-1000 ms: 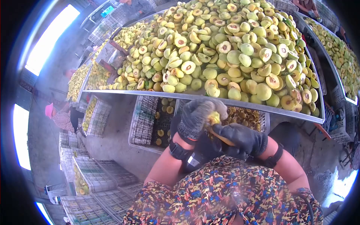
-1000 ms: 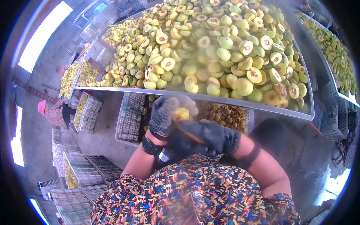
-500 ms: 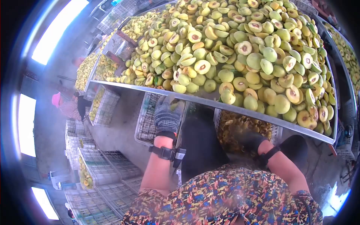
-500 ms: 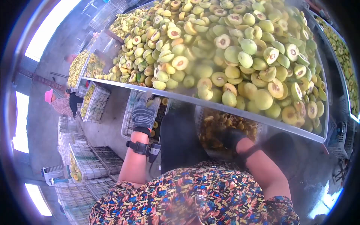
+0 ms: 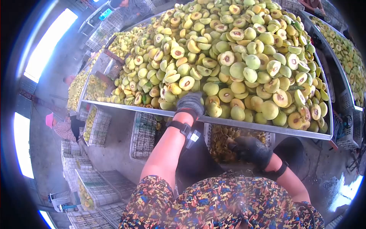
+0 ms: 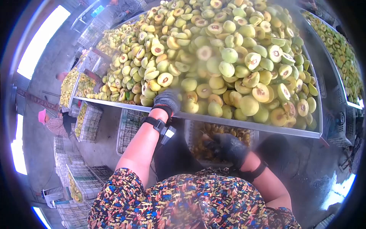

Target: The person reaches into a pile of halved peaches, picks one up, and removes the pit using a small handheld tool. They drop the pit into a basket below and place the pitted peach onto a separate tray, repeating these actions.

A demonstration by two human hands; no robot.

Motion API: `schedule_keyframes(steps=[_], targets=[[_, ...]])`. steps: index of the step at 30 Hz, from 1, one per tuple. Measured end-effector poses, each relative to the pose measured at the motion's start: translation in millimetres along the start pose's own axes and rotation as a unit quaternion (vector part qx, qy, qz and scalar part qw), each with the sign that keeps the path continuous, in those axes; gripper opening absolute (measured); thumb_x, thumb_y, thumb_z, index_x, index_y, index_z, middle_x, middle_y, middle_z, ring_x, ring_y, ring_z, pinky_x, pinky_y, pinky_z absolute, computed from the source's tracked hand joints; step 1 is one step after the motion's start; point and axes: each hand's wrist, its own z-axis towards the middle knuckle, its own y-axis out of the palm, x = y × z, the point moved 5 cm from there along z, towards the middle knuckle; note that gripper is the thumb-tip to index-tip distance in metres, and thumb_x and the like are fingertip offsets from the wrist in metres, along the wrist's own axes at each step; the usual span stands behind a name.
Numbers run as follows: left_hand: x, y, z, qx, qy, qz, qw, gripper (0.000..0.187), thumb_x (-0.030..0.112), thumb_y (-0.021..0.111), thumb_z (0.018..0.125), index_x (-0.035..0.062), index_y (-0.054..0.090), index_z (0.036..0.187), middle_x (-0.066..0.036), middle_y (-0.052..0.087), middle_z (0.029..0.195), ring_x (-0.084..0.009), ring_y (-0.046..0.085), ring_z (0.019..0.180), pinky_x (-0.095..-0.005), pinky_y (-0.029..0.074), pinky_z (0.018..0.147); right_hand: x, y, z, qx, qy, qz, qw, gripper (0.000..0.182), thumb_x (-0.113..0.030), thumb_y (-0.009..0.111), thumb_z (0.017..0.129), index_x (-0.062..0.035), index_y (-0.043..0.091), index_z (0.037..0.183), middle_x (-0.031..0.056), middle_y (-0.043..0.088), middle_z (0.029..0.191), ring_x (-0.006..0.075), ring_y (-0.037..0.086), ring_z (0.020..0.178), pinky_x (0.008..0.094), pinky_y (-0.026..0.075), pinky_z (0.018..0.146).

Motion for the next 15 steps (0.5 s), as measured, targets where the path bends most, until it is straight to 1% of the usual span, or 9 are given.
schedule_keyframes(steps=[2, 3, 5, 9, 10, 11, 12, 14, 15], targets=[[-12, 15, 10, 0.034, 0.014, -0.017, 0.999, 0.054, 0.022, 0.072, 0.078, 0.0112, 0.057, 0.128, -0.018, 0.057, 0.131, -0.0351, 0.057, 0.12, -0.0429, 0.049, 0.098, -14, 2, -6, 0.065, 0.086, -0.202, 0.973, 0.029, -0.021, 0.065, 0.092, 0.0011, 0.065, 0.112, 0.0078, 0.07, 0.097, 0.0158, 0.063, 0.084, 0.0342, 0.051, 0.073], [-14, 17, 11, 0.059, 0.027, -0.039, 0.997, 0.054, 0.021, 0.072, 0.078, 0.0117, 0.057, 0.128, -0.019, 0.059, 0.13, -0.0349, 0.057, 0.12, -0.042, 0.049, 0.099, -7, 5, -8, 0.071, 0.08, -0.201, 0.974, 0.029, -0.021, 0.065, 0.092, 0.0011, 0.065, 0.112, 0.0078, 0.07, 0.097, 0.0158, 0.063, 0.084, 0.0342, 0.051, 0.073], [-10, 14, 7, 0.063, 0.014, -0.041, 0.997, 0.055, 0.021, 0.072, 0.078, 0.0125, 0.057, 0.13, -0.019, 0.058, 0.13, -0.0353, 0.059, 0.118, -0.0415, 0.048, 0.099, -13, 11, -12, 0.141, -0.127, -0.159, 0.969, 0.031, -0.034, 0.061, 0.098, -0.0028, 0.063, 0.097, 0.0046, 0.057, 0.069, 0.0117, 0.057, 0.057, 0.0312, 0.046, 0.055], [-19, 15, -27, 0.139, 0.023, -0.257, 0.956, 0.059, 0.017, 0.069, 0.08, 0.0088, 0.051, 0.135, -0.016, 0.056, 0.133, -0.0309, 0.06, 0.116, -0.0387, 0.051, 0.096, -24, 9, -31, 0.143, -0.067, -0.107, 0.982, 0.031, -0.033, 0.06, 0.098, -0.0015, 0.062, 0.099, 0.0042, 0.059, 0.071, 0.0124, 0.057, 0.058, 0.0322, 0.047, 0.055], [-21, 15, -42, 0.142, 0.057, -0.52, 0.84, 0.056, 0.015, 0.067, 0.08, 0.0076, 0.052, 0.133, -0.017, 0.058, 0.13, -0.0308, 0.062, 0.112, -0.0384, 0.053, 0.094, -35, 11, -40, 0.158, -0.104, -0.129, 0.973, 0.03, -0.031, 0.06, 0.098, -0.0016, 0.062, 0.1, 0.0068, 0.061, 0.073, 0.0164, 0.06, 0.06, 0.0335, 0.048, 0.057], [-20, 15, -59, 0.127, 0.085, -0.74, 0.654, 0.053, 0.013, 0.065, 0.08, 0.0064, 0.053, 0.131, -0.018, 0.059, 0.128, -0.0308, 0.064, 0.108, -0.038, 0.054, 0.092, -43, 14, -49, 0.172, -0.137, -0.149, 0.964, 0.028, -0.03, 0.06, 0.098, -0.0017, 0.062, 0.101, 0.0093, 0.063, 0.075, 0.0204, 0.062, 0.062, 0.0348, 0.05, 0.059], [-17, 20, -77, 0.126, 0.081, -0.741, 0.655, 0.053, 0.013, 0.065, 0.08, 0.0064, 0.053, 0.131, -0.018, 0.059, 0.128, -0.0308, 0.064, 0.108, -0.038, 0.054, 0.092, -46, 18, -53, 0.169, -0.135, -0.147, 0.965, 0.028, -0.03, 0.06, 0.098, -0.0017, 0.062, 0.101, 0.0093, 0.063, 0.075, 0.0204, 0.062, 0.062, 0.0348, 0.05, 0.059], [12, 7, -128, 0.03, 0.261, -0.879, 0.398, 0.065, 0.008, 0.064, 0.081, 0.007, 0.043, 0.143, -0.015, 0.055, 0.133, -0.0285, 0.06, 0.114, -0.0341, 0.052, 0.096, -69, 25, -55, 0.232, -0.213, -0.297, 0.901, 0.039, -0.034, 0.065, 0.091, -0.0053, 0.062, 0.118, 0.0196, 0.068, 0.098, 0.0352, 0.068, 0.088, 0.0436, 0.052, 0.078], [18, 7, -142, 0.035, 0.258, -0.88, 0.398, 0.065, 0.008, 0.064, 0.081, 0.007, 0.043, 0.143, -0.015, 0.055, 0.133, -0.0285, 0.06, 0.114, -0.0341, 0.052, 0.096, -74, 32, -51, 0.227, -0.214, -0.297, 0.903, 0.039, -0.034, 0.065, 0.091, -0.0053, 0.062, 0.118, 0.0196, 0.068, 0.098, 0.0352, 0.068, 0.088, 0.0436, 0.052, 0.078]])
